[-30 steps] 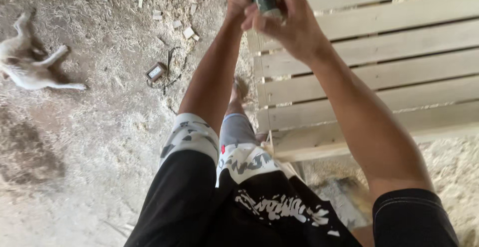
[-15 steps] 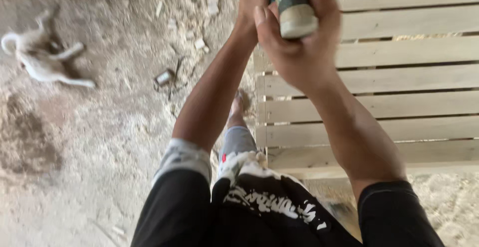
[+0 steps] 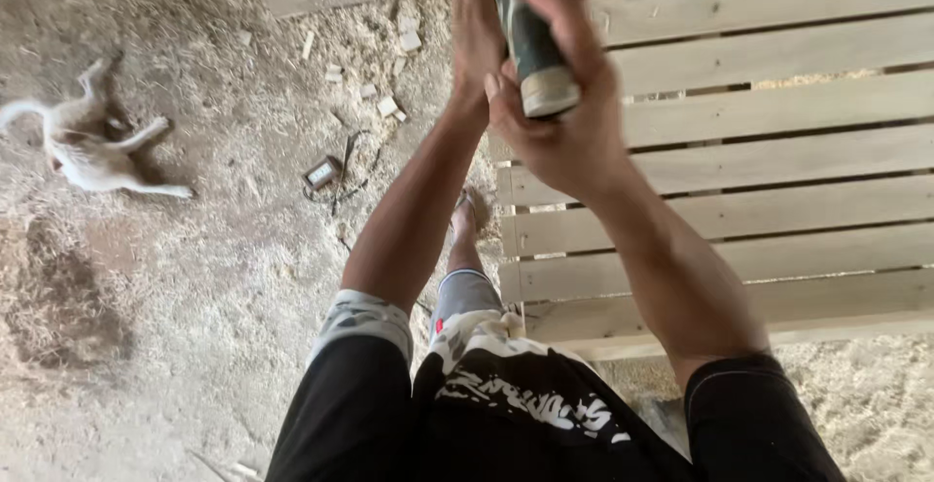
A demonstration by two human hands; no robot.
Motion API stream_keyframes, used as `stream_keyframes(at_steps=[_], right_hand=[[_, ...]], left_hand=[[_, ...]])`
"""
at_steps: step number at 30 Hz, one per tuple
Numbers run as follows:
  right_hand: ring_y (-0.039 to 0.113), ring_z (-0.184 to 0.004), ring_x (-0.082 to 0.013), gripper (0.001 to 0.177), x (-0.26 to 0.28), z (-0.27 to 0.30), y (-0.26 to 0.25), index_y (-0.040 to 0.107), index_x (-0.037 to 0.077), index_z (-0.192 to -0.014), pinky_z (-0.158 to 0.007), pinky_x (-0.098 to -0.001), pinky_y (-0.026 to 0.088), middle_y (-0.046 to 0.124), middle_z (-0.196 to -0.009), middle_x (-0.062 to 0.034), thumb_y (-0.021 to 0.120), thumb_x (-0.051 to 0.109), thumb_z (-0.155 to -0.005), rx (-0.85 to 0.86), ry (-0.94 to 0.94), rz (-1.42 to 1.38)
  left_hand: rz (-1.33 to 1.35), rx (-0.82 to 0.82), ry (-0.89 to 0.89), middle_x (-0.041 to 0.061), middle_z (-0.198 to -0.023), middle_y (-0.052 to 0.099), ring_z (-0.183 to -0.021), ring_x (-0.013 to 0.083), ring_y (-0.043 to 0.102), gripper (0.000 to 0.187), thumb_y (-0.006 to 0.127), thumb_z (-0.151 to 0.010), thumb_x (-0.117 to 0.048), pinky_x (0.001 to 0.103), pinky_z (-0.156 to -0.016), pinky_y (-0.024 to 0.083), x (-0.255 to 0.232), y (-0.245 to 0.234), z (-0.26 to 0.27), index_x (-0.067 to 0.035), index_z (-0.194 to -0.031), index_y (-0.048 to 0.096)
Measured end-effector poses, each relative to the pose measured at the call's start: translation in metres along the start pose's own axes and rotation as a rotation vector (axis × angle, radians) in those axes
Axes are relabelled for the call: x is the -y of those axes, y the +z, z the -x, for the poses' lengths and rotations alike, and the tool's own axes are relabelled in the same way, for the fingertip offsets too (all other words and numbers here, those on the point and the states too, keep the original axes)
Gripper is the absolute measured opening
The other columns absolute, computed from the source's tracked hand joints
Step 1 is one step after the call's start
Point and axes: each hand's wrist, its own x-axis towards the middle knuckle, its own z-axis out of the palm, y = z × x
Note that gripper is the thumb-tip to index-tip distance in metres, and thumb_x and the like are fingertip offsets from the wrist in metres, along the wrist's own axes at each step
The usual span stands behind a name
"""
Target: The person uses a hand saw to smooth the surface of a wooden pallet. A small dog is visible on the floor nearby. The person continues sawing along the slats of the pallet.
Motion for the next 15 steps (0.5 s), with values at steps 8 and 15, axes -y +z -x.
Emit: stream_keyframes(at_steps=[8,15], right_hand=[[0.059,-0.114,-0.0196,0.058,0.013,-0.010,0.001,0.037,0.009,-0.154,-0.095,-0.0293,0.050,0.055,-0.146,-0.0127,0.065,-0.001,-0.105,-0.069,0.114,-0.009],[0.063,-0.098,-0.0150,0.052,0.017,-0.005,-0.002,0.045,0.007,-0.147,-0.086,-0.0260,0.053,0.059,-0.137,-0.0084,0.073,0.003,-0.103,-0.120,0.127,0.027]], left_hand=[[0.188,0.030,-0.146,0.021,-0.150,0.049,-0.141,0.0354,0.052,0.055,0.036,-0.118,-0.037,0.048,-0.125,0.044,-0.025,-0.017,0.021,-0.006,-0.161,0.025],[0.205,0.053,-0.010,0.022,-0.143,0.050,-0.135,0.0354,0.053,0.056,0.035,-0.115,-0.037,0.048,-0.117,0.048,-0.003,-0.001,0.008,-0.002,-0.158,0.028]])
